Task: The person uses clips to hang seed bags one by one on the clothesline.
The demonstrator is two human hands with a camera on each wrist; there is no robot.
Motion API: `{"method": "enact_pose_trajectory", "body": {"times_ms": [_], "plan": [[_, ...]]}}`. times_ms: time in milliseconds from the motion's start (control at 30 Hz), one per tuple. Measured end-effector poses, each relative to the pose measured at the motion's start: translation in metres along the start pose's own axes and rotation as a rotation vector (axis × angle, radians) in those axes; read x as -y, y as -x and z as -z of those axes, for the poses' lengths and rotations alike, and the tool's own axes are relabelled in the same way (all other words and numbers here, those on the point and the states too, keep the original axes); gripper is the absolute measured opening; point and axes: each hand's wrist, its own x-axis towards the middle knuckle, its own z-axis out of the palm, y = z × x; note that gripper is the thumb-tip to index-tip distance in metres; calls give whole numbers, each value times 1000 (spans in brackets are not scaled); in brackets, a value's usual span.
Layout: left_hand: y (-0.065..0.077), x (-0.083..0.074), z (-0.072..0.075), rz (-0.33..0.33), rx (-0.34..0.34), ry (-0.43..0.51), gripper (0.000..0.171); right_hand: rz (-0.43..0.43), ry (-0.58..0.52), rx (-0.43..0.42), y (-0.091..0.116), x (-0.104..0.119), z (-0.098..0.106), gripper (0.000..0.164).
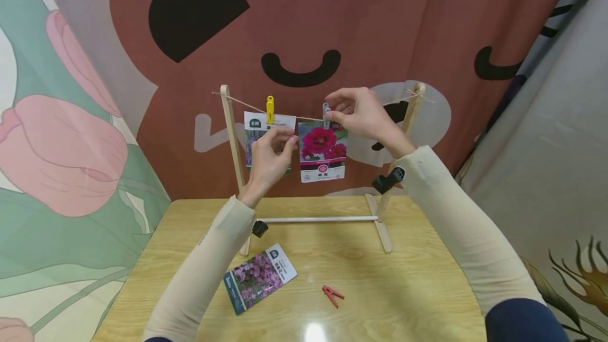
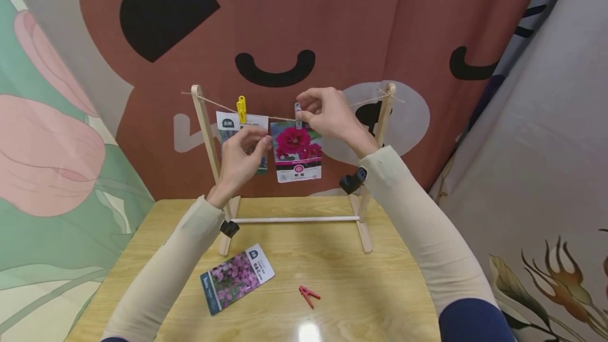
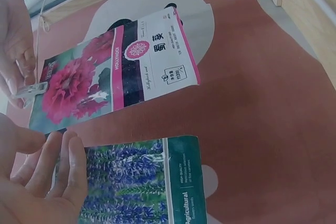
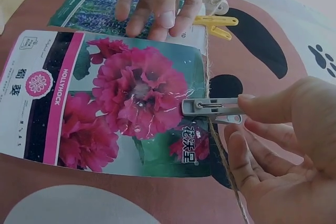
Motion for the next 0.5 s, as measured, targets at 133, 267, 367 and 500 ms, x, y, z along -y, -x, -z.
{"method": "enact_pose_trajectory", "body": {"times_ms": [133,267,367,500], "plan": [[-1,0,0,-12,10,-6,14,-11,-11,-9,3,0,3,35],[-1,1,2,-22,10,-19,15,-6,-23,-35,8,1,5,37],[3,3,6,-12,7,-33,15,6,-25,-55,12,0,4,38],[7,4,10,11,18,-34,14,19,-21,-84,20,-1,4,37]]}}
